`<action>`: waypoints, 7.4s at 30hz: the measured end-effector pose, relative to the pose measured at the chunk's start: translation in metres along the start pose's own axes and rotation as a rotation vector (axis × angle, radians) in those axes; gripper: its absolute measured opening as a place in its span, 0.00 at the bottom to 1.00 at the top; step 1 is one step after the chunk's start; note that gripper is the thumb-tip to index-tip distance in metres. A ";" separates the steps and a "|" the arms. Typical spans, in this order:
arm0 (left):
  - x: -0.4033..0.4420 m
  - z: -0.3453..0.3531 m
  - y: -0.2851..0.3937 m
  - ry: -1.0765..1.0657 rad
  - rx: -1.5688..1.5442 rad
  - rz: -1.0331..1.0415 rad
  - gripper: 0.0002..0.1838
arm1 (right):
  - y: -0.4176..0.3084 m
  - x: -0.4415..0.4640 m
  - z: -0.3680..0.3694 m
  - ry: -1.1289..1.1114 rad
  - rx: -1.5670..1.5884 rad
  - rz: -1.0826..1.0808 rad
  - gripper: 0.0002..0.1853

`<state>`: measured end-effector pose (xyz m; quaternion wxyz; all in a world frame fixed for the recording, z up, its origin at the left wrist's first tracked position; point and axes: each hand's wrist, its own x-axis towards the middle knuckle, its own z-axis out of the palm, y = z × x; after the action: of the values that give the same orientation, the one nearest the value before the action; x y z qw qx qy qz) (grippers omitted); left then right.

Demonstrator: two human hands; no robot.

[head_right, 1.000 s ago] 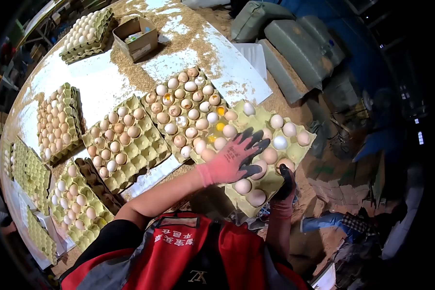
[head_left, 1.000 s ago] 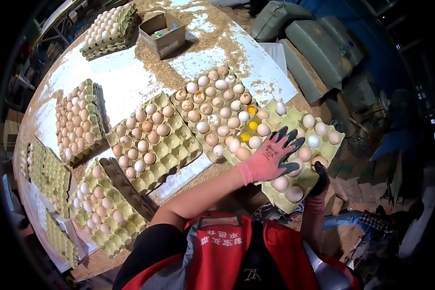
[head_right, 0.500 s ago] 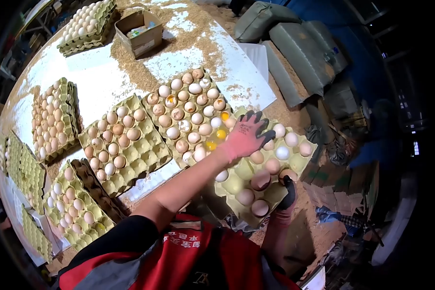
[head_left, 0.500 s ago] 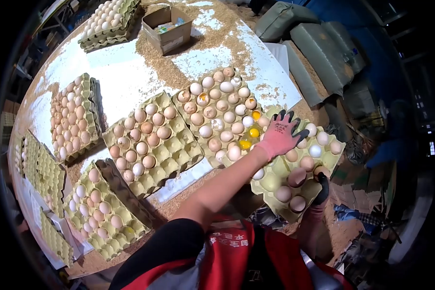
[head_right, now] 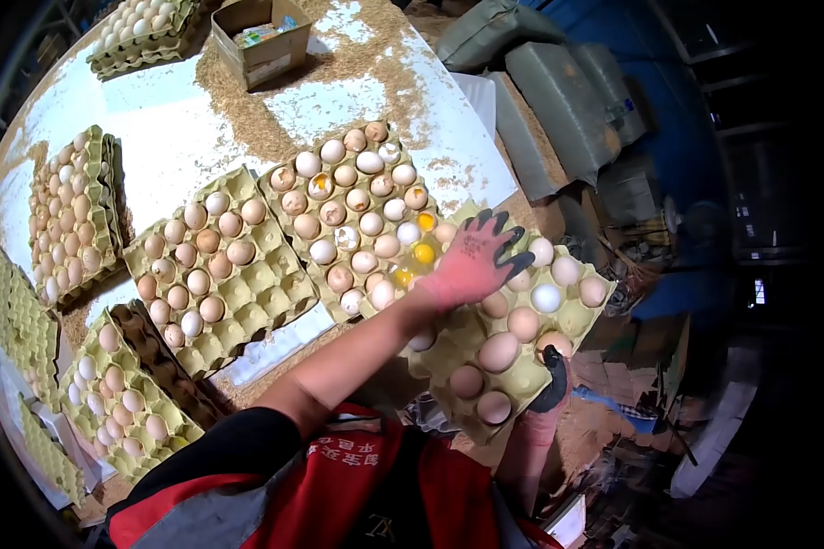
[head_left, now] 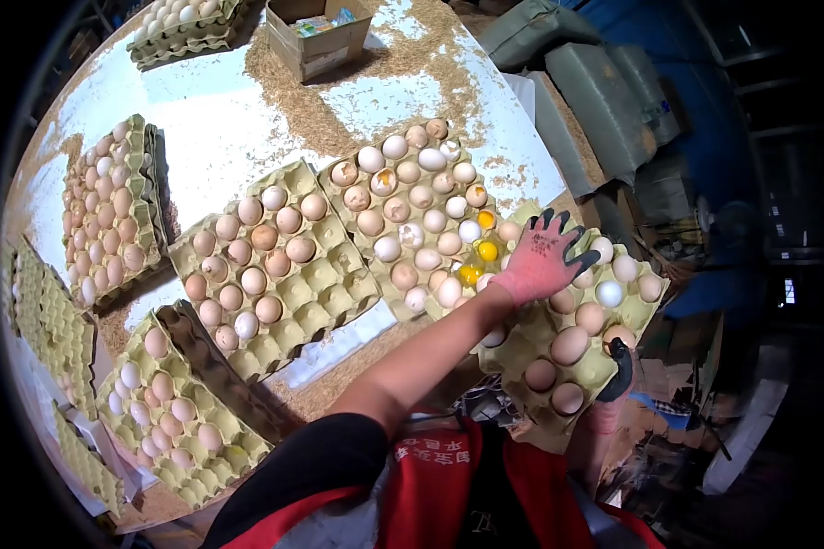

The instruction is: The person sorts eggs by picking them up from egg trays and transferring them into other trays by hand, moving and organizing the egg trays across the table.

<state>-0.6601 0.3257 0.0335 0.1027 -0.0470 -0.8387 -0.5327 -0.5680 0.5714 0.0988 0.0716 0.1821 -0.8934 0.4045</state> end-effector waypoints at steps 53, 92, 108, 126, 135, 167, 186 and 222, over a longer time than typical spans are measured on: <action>0.008 0.029 0.015 -0.044 0.122 0.002 0.36 | 0.013 -0.006 0.013 0.074 1.170 0.582 0.19; -0.154 -0.242 0.111 0.133 0.783 -0.132 0.38 | -0.025 0.068 0.115 -0.590 1.294 0.500 0.23; -0.416 -0.349 0.043 0.137 -1.174 -0.097 0.30 | -0.200 0.012 0.238 -0.985 1.202 0.427 0.24; -0.686 -0.430 0.079 1.058 -0.684 -0.509 0.35 | -0.433 -0.115 0.344 -1.371 0.824 0.092 0.28; -0.785 -0.331 0.159 1.458 -0.938 -0.528 0.35 | -0.466 -0.230 0.371 -1.704 0.786 0.156 0.40; -1.089 -0.542 0.058 1.429 0.757 -1.056 0.19 | -0.677 -0.447 0.572 -0.976 0.437 -0.852 0.24; -0.985 -0.541 0.060 0.934 0.821 -0.756 0.24 | -0.748 -0.432 0.591 -1.313 -0.012 -0.986 0.33; -1.004 -0.601 -0.016 0.698 1.062 -0.675 0.27 | -0.715 -0.497 0.594 -0.952 0.273 -1.081 0.18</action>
<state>0.3890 -0.1934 0.0430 0.2037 0.4440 -0.8717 -0.0396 0.1766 -0.1742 0.0660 -0.1583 0.7608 -0.5546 0.2976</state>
